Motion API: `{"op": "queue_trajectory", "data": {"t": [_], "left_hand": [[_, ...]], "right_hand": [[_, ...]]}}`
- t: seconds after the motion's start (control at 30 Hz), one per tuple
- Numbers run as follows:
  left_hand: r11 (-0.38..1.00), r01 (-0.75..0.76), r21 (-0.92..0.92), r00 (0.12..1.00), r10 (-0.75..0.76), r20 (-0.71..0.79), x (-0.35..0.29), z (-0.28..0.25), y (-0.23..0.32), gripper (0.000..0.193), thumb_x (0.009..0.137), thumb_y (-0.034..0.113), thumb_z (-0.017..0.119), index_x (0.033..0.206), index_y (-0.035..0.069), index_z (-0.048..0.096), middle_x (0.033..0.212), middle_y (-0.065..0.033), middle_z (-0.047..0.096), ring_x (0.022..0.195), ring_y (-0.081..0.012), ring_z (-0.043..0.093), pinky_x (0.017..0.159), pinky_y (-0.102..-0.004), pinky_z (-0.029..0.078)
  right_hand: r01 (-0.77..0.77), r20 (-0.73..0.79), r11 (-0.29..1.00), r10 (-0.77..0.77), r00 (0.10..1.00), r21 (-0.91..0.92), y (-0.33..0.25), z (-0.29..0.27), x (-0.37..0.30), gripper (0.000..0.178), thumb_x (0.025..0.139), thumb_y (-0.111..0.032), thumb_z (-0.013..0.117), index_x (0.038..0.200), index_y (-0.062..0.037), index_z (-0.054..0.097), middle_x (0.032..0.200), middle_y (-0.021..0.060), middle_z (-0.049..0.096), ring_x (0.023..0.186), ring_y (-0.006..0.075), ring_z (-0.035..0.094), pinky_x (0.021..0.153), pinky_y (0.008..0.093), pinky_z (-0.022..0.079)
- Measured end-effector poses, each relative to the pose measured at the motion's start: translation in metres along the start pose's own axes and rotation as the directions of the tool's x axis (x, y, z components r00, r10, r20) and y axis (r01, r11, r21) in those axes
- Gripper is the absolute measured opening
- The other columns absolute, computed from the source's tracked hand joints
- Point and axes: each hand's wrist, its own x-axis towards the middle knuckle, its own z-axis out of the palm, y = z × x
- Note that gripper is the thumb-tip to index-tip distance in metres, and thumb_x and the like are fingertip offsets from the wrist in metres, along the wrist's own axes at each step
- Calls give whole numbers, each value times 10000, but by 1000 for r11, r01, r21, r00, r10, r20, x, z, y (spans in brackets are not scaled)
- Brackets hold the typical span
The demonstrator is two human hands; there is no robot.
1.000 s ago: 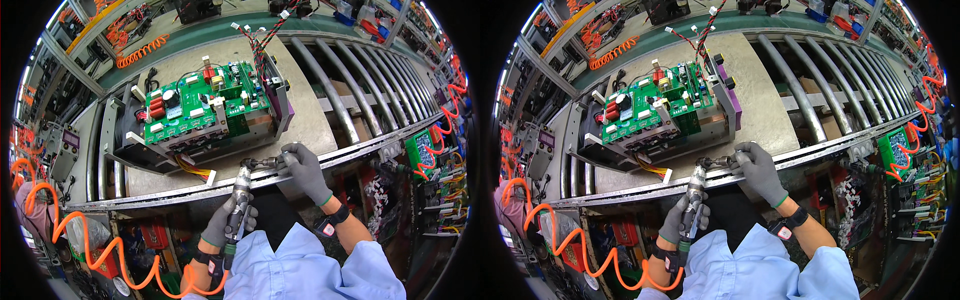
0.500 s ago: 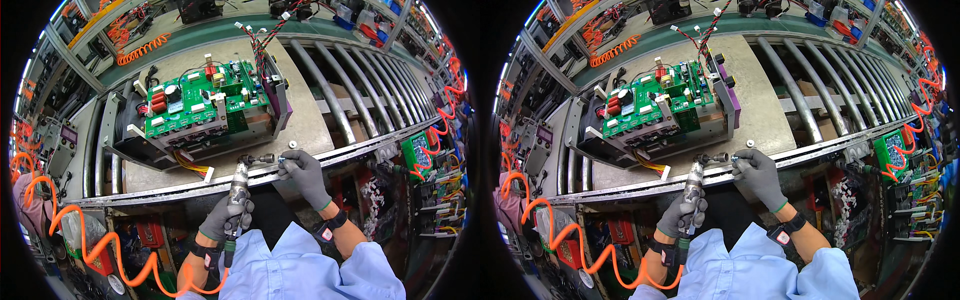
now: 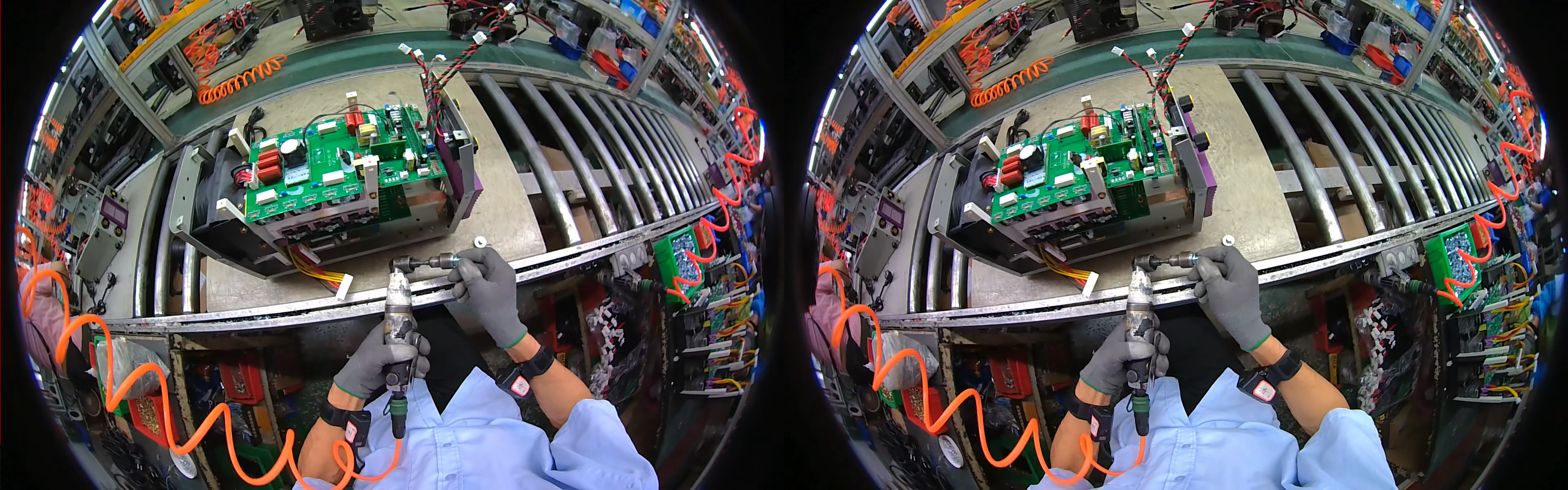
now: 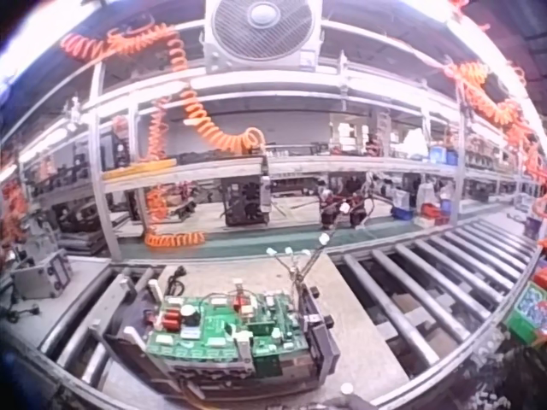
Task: The recorder is assembling an electronic device on a conveyor-based production line, involving installing a fan, wiring components, and using a power screwdriver.
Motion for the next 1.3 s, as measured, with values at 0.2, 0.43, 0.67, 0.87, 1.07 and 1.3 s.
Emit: {"op": "queue_trajectory", "data": {"t": [0.2,0.43,0.67,0.87,1.07,1.3], "left_hand": [[999,-13,46,1000,13,-14,0,12,2,394,816,120,734,1135,62,512,918,-102,639,720,-197,695,662,-365,602],[993,-91,74,993,97,-69,0,19,9,332,858,107,722,1116,27,529,873,-111,662,691,-199,698,639,-351,596],[962,-179,207,945,226,-235,15,31,19,252,906,117,717,1065,-20,578,790,-140,712,599,-168,676,532,-280,541],[957,-265,114,925,286,-249,29,35,21,293,906,128,711,1105,-25,561,817,-151,721,620,-162,696,523,-272,550],[959,-266,93,929,281,-240,42,32,27,402,881,68,722,1167,26,442,910,-98,640,719,-207,734,602,-336,608],[957,-259,131,933,284,-223,57,26,24,319,876,83,733,1070,22,488,865,-76,632,679,-191,728,569,-306,578]], "right_hand": [[-9,-81,999,13,997,48,3,10,1,201,1054,-190,625,1150,-13,628,870,72,706,617,58,615,530,214,502],[291,-134,791,-421,897,-538,-20,-6,42,570,865,-198,837,1317,33,577,1054,129,684,882,174,679,737,305,564],[257,-244,773,-466,850,-579,-23,32,88,1147,712,-109,898,1629,1,219,1310,192,575,1127,288,657,941,381,551],[456,-148,631,-672,726,-627,-3,30,104,830,784,-163,877,1487,-50,451,1113,163,720,985,261,734,839,355,574],[470,-80,472,-764,641,-746,3,19,112,450,798,-222,885,1134,-42,646,842,118,753,745,283,759,666,380,577],[489,-93,483,-774,626,-726,-1,23,111,323,808,-205,866,1008,-23,688,764,119,747,688,252,758,626,369,564]]}}
